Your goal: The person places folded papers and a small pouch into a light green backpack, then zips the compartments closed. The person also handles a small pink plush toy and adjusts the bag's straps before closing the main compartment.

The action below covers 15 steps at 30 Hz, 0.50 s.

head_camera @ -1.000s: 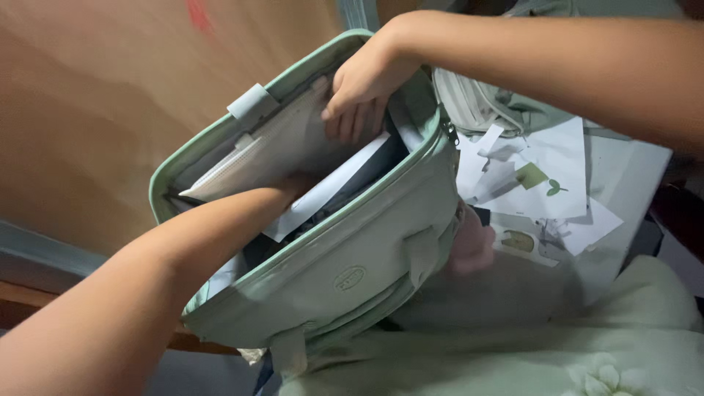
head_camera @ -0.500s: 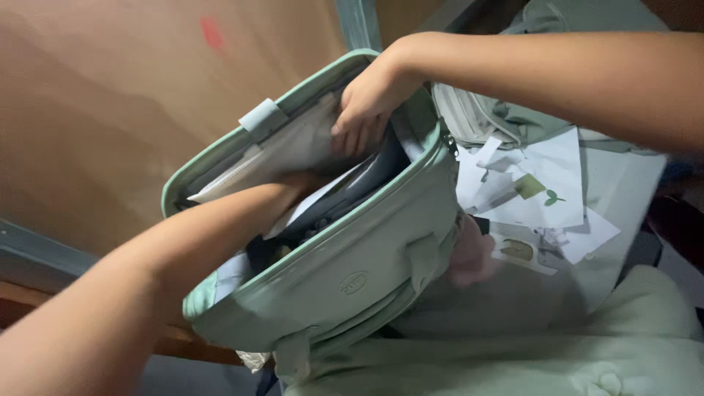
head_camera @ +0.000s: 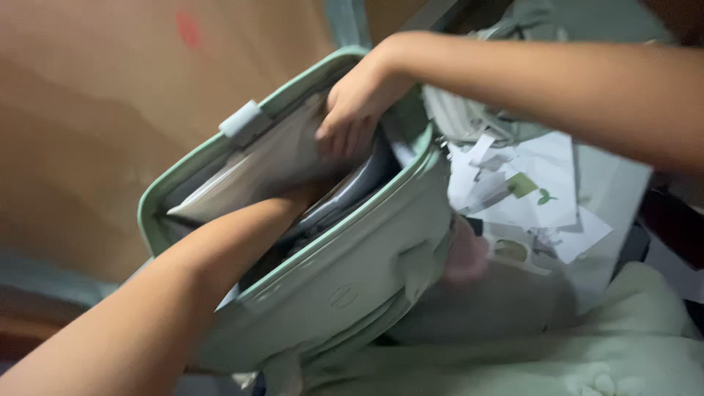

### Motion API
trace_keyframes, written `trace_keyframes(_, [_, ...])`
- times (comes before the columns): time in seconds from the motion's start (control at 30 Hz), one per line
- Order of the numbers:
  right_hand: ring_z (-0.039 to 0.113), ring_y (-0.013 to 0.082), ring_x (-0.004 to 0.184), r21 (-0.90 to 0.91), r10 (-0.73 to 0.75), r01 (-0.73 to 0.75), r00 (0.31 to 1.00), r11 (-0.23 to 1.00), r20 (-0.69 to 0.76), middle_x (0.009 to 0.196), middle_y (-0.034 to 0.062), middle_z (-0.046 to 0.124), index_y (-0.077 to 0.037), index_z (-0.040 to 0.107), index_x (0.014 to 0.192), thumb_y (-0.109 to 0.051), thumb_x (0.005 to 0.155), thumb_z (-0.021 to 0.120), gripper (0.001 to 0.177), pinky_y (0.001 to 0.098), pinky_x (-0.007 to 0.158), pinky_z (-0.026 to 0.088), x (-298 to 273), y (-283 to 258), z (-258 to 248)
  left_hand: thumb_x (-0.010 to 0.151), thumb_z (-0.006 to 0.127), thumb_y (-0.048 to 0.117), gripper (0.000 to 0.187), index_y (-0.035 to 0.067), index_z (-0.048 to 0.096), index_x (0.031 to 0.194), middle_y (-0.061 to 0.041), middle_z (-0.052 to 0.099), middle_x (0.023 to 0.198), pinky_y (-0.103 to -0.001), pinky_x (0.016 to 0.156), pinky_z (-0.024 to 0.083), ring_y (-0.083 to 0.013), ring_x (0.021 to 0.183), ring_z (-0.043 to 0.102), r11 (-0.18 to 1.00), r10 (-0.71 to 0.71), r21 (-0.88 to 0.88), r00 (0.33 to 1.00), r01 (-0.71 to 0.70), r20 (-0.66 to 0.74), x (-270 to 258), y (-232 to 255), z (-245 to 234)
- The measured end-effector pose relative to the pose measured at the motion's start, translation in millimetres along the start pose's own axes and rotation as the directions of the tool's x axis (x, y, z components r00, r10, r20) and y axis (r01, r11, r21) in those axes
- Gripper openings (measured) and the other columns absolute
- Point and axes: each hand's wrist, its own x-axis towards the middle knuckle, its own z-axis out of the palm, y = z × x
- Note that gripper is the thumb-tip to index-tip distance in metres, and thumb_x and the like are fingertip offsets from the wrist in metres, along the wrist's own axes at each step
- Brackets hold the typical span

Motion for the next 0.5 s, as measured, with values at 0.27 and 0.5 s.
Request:
trace_keyframes(0.27, [0.068,0.0263,0.126,-0.005,-0.055,0.055,0.997,0.998,0.044,0.135,0.0173,0.07,0.004,0.06,0.136,-0.035,0.102,0.045,0.054,0.0377,0.11,0.05,4.3,6.6,1.8,0.099,0.051,0.048,0.064,0.007,0.051,0.148,-0.012,0.051,0.152,-0.037,0.114,0.033,-0.0222,0.135,0.045,0.999,-0.026,0.018,0.998,0.027,-0.056,-24.0,6.9,-27.2])
trace_keyframes(0.5, [0.07,0.0295,0.124,0.051,-0.033,0.031,0.998,0.998,0.053,0.134,0.0204,0.071,0.004,0.062,0.135,-0.037,0.101,0.046,0.056,0.0396,0.11,0.051,-3.3,10.1,-2.8,0.1,0.05,0.048,0.063,0.006,0.052,0.147,-0.012,0.053,0.15,-0.037,0.113,0.035,-0.022,0.133,0.048,1.0,-0.001,0.018,0.999,0.001,-0.046,-13.2,30.2,-17.1])
